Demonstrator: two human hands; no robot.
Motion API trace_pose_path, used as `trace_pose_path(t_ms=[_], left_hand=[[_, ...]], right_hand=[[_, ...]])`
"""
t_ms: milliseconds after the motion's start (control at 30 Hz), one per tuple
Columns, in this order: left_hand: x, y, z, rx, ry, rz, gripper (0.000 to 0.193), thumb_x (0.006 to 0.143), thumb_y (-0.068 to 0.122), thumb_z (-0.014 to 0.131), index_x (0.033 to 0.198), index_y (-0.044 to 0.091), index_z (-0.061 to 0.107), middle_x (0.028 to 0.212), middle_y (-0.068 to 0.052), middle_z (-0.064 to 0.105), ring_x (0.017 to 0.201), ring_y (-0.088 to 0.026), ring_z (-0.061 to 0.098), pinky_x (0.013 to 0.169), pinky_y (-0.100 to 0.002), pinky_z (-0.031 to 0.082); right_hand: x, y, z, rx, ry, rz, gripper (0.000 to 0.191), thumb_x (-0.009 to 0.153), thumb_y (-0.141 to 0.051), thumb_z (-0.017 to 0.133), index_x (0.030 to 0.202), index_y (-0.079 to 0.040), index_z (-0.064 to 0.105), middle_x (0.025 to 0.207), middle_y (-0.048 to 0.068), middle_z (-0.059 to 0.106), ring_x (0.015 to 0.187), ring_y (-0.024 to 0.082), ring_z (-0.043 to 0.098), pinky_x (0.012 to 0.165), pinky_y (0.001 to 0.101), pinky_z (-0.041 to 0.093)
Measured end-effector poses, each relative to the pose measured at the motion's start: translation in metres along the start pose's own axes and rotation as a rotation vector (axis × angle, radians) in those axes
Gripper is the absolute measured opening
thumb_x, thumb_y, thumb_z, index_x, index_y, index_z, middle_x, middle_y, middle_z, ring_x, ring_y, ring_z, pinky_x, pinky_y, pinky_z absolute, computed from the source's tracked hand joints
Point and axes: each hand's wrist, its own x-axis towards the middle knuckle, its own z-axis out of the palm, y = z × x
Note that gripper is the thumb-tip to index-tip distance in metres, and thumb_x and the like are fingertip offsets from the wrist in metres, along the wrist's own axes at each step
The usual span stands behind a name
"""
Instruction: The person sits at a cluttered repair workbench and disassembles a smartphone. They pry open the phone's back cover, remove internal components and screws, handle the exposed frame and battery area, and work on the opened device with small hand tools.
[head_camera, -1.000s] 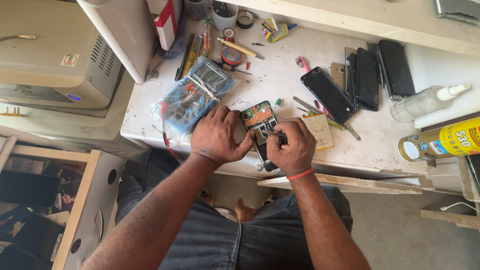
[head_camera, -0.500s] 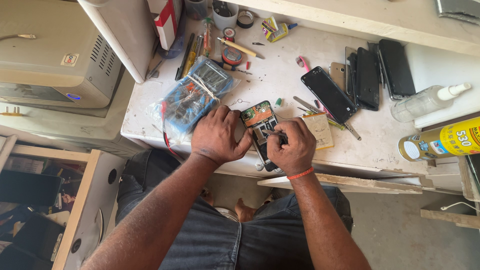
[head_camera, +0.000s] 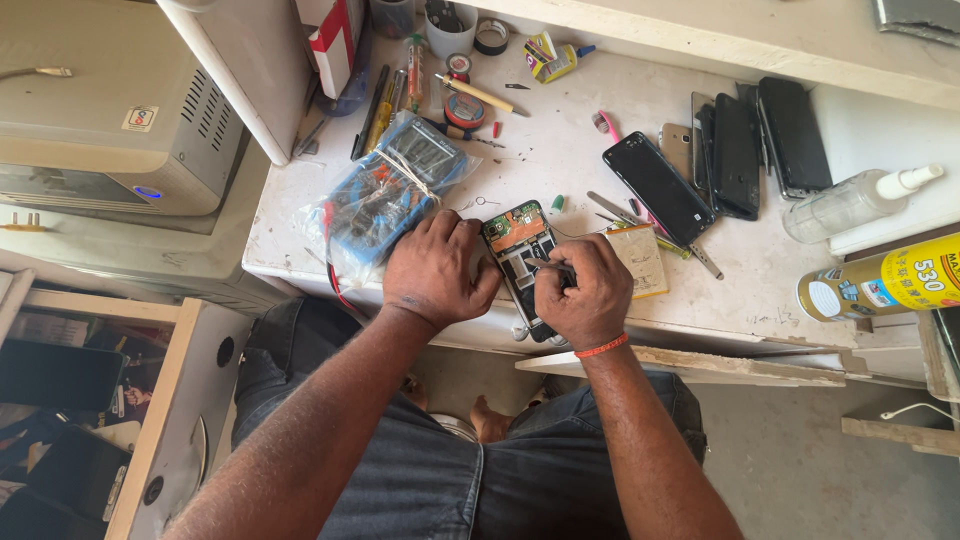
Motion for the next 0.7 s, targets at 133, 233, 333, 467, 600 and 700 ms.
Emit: trace_pose_path(t_ms=[133, 233, 333, 467, 600, 700], left_hand=[[0.0, 0.0008, -0.0001, -0.006, -0.009, -0.003, 0.037, 0.078, 0.031, 0.068, 0.102, 0.003, 0.066, 0.098, -0.016, 0.062, 0.094, -0.034, 0.064, 0.081, -0.046, 0.054], [-0.0004, 0.0012, -0.0006, -0.009, 0.027, 0.021, 0.036, 0.078, 0.03, 0.068, 0.101, 0.003, 0.066, 0.097, -0.016, 0.061, 0.093, -0.034, 0.064, 0.08, -0.046, 0.055], [-0.0005, 0.0016, -0.0009, -0.006, 0.027, 0.016, 0.035, 0.079, 0.03, 0.068, 0.101, 0.002, 0.066, 0.095, -0.016, 0.061, 0.091, -0.034, 0.064, 0.078, -0.046, 0.055], [0.0002, 0.0021, -0.0011, -0.013, 0.041, 0.024, 0.029, 0.082, 0.027, 0.069, 0.098, 0.004, 0.066, 0.094, -0.015, 0.062, 0.09, -0.033, 0.065, 0.077, -0.045, 0.055], [0.0005, 0.003, -0.0014, -0.022, 0.075, 0.036, 0.026, 0.082, 0.024, 0.069, 0.098, 0.004, 0.066, 0.092, -0.014, 0.062, 0.087, -0.033, 0.065, 0.074, -0.045, 0.055], [0.0007, 0.0038, -0.0014, -0.022, 0.09, 0.036, 0.022, 0.083, 0.021, 0.069, 0.096, 0.004, 0.066, 0.09, -0.014, 0.062, 0.085, -0.033, 0.066, 0.072, -0.045, 0.055]], right_hand=[[-0.0004, -0.0007, -0.0007, 0.009, 0.007, 0.002, 0.013, 0.078, 0.001, 0.062, 0.089, -0.006, 0.063, 0.083, 0.008, 0.064, 0.068, 0.023, 0.068, 0.061, 0.0351, 0.057], [-0.0007, -0.0008, -0.0005, 0.011, 0.003, 0.006, 0.013, 0.078, 0.001, 0.062, 0.089, -0.005, 0.063, 0.083, 0.008, 0.065, 0.068, 0.023, 0.068, 0.061, 0.0351, 0.057], [-0.0008, -0.0003, 0.0, 0.008, -0.005, 0.011, 0.012, 0.078, 0.001, 0.063, 0.088, -0.006, 0.063, 0.083, 0.008, 0.065, 0.068, 0.022, 0.069, 0.06, 0.0342, 0.057], [-0.0013, 0.0009, 0.0003, 0.003, -0.001, 0.008, 0.012, 0.078, 0.001, 0.063, 0.089, -0.005, 0.064, 0.083, 0.008, 0.065, 0.069, 0.022, 0.069, 0.061, 0.0344, 0.058], [-0.0017, 0.0018, 0.0004, 0.006, -0.005, 0.01, 0.012, 0.078, 0.001, 0.062, 0.089, -0.006, 0.064, 0.083, 0.008, 0.065, 0.069, 0.021, 0.069, 0.061, 0.034, 0.058], [-0.0017, 0.0021, 0.0005, 0.007, -0.009, 0.015, 0.012, 0.078, 0.001, 0.062, 0.089, -0.005, 0.064, 0.083, 0.008, 0.065, 0.068, 0.021, 0.069, 0.061, 0.0338, 0.058]])
